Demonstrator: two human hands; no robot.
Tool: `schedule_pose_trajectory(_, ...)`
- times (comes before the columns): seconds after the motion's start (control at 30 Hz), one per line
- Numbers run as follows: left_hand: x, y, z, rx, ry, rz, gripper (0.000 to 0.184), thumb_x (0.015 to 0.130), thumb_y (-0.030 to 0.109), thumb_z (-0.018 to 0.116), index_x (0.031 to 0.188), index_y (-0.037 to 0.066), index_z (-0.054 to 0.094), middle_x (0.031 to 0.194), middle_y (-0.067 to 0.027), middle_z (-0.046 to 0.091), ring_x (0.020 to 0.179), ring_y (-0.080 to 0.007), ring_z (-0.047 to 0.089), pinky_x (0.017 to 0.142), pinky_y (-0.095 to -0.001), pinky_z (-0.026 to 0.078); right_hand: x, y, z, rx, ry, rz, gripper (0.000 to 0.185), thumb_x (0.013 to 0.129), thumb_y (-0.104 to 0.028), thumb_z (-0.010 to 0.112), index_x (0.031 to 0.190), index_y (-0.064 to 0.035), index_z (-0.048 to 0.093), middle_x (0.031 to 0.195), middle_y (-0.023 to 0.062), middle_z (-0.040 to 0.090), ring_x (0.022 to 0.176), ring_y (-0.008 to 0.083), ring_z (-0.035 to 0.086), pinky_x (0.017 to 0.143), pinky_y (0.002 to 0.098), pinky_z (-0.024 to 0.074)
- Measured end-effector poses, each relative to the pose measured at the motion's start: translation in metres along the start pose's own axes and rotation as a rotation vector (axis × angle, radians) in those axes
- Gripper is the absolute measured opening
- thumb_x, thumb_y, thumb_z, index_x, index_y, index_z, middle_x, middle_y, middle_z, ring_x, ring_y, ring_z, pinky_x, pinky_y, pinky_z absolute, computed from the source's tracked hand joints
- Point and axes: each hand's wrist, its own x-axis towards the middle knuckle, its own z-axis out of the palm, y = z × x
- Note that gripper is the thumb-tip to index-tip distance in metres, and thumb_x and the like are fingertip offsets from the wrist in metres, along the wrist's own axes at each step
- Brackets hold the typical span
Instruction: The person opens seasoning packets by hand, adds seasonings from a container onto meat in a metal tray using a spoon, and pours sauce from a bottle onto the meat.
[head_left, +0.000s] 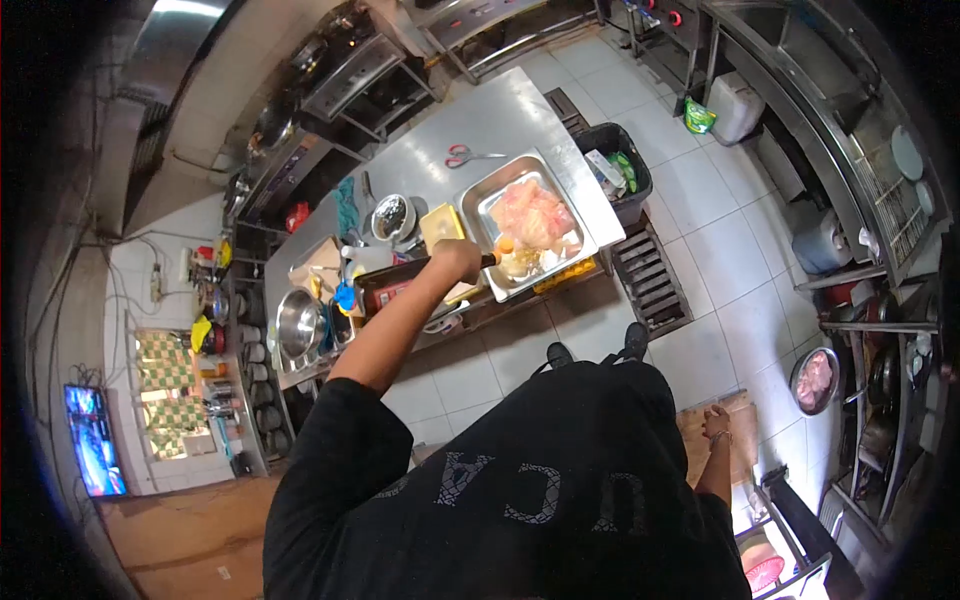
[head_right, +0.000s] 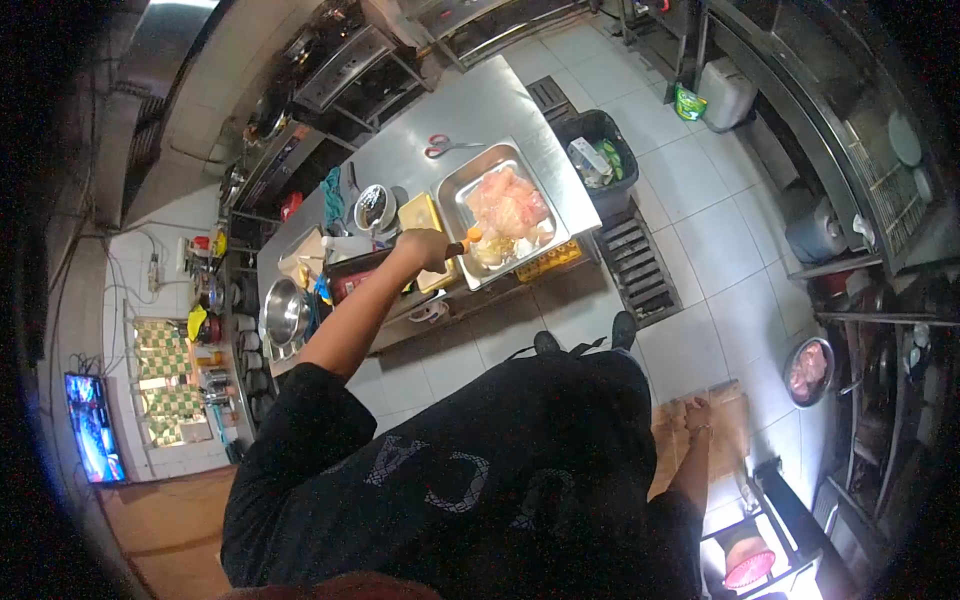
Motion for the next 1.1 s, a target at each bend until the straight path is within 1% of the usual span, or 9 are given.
schedule_pose_trajectory(0.1, 0.01, 0.005, 0.003, 0.059, -0.103, -0.012, 0.037, 0.074, 0.026, 0.074, 0.108, 0.012, 0.073, 0.11, -0.0097, 0.072, 0.101, -0.0258, 0.07, 0.082, -0.0391, 0.056, 0.002, 0.002, 0.001, 0.023, 0.021, -0.007, 0.044, 0.092, -0.023, 0.065, 0.132, -0.0087, 0.052, 0.095, 0.01, 0.067, 0.066, 0.02, 0.063, 0.051, 0.0333, 0.0533)
schedule_pose_trajectory(0.33, 0.004, 0.011, 0.005, 0.042, -0.073, -0.035, 0.034, 0.075, 0.024, 0.074, 0.108, 0.014, 0.074, 0.109, -0.0082, 0.073, 0.099, -0.0259, 0.07, 0.079, -0.0396, 0.056, 0.001, 0.013, -0.004, 0.01, -0.001, -0.027, 0.05, 0.092, -0.029, 0.066, 0.134, -0.0079, 0.051, 0.097, 0.0115, 0.066, 0.07, 0.0204, 0.064, 0.053, 0.0352, 0.0541)
schedule_pose_trajectory(0.37, 0.002, 0.008, 0.008, 0.005, -0.013, -0.029, 0.037, 0.068, 0.026, 0.078, 0.102, 0.011, 0.075, 0.097, -0.0123, 0.073, 0.087, -0.0282, 0.072, 0.077, -0.0411, 0.057, -0.002, 0.012, -0.004, 0.052, -0.028, -0.001, 0.05, 0.092, -0.03, 0.066, 0.134, -0.0078, 0.051, 0.097, 0.0119, 0.066, 0.071, 0.0206, 0.064, 0.053, 0.0356, 0.0543)
schedule_pose_trajectory(0.47, -0.002, 0.008, 0.007, -0.004, -0.054, -0.045, 0.036, 0.074, 0.024, 0.075, 0.109, 0.013, 0.073, 0.109, -0.0083, 0.073, 0.1, -0.0258, 0.07, 0.079, -0.0399, 0.056, -0.014, 0.005, -0.01, -0.01, -0.029, 0.011, 0.049, 0.092, -0.029, 0.065, 0.134, -0.0081, 0.051, 0.099, 0.0127, 0.066, 0.072, 0.0217, 0.065, 0.054, 0.0361, 0.0544)
schedule_pose_trajectory(0.6, 0.005, -0.003, 0.02, -0.056, -0.095, -0.043, 0.038, 0.072, 0.025, 0.076, 0.108, 0.012, 0.073, 0.11, -0.0098, 0.072, 0.1, -0.0264, 0.07, 0.08, -0.0401, 0.056, -0.022, 0.0, -0.012, 0.018, 0.007, 0.036, 0.05, 0.092, -0.03, 0.066, 0.134, -0.0083, 0.051, 0.098, 0.0114, 0.066, 0.07, 0.0214, 0.064, 0.053, 0.0359, 0.0534)
schedule_pose_trajectory(0.67, 0.007, -0.004, 0.02, -0.032, -0.077, -0.039, 0.04, 0.07, 0.026, 0.077, 0.107, 0.012, 0.074, 0.109, -0.011, 0.072, 0.099, -0.0268, 0.07, 0.08, -0.0399, 0.056, -0.018, 0.001, -0.011, -0.083, -0.008, 0.032, 0.048, 0.093, -0.029, 0.065, 0.134, -0.0084, 0.051, 0.097, 0.0097, 0.067, 0.068, 0.0212, 0.062, 0.052, 0.0355, 0.0521)
schedule_pose_trajectory(0.77, 0.009, -0.002, 0.023, -0.071, -0.056, -0.045, 0.037, 0.071, 0.024, 0.075, 0.105, 0.011, 0.074, 0.107, -0.0111, 0.073, 0.098, -0.027, 0.07, 0.08, -0.0397, 0.056, -0.01, 0.002, -0.009, 0.039, -0.004, 0.015, 0.046, 0.094, -0.026, 0.063, 0.135, -0.0087, 0.051, 0.098, 0.0087, 0.066, 0.067, 0.0205, 0.062, 0.051, 0.0346, 0.0514)
schedule_pose_trajectory(0.93, 0.016, -0.007, 0.04, -0.119, 0.057, -0.048, 0.034, 0.072, 0.025, 0.072, 0.101, 0.007, 0.074, 0.105, -0.0141, 0.072, 0.095, -0.0298, 0.071, 0.079, -0.0403, 0.056, -0.003, -0.01, 0.0, -0.014, -0.038, 0.001, 0.046, 0.094, -0.024, 0.062, 0.136, -0.0092, 0.05, 0.099, 0.01, 0.066, 0.068, 0.0201, 0.062, 0.051, 0.0348, 0.0519)
schedule_pose_trajectory(1.1, 0.048, -0.013, 0.075, -0.357, 0.132, -0.018, 0.039, 0.071, 0.032, 0.071, 0.097, 0.003, 0.073, 0.101, -0.02, 0.071, 0.093, -0.0329, 0.07, 0.079, -0.0422, 0.056, -0.011, -0.015, 0.004, 0.053, -0.046, -0.021, 0.048, 0.094, -0.025, 0.062, 0.137, -0.0084, 0.049, 0.098, 0.0116, 0.066, 0.071, 0.0207, 0.064, 0.053, 0.0355, 0.0537)
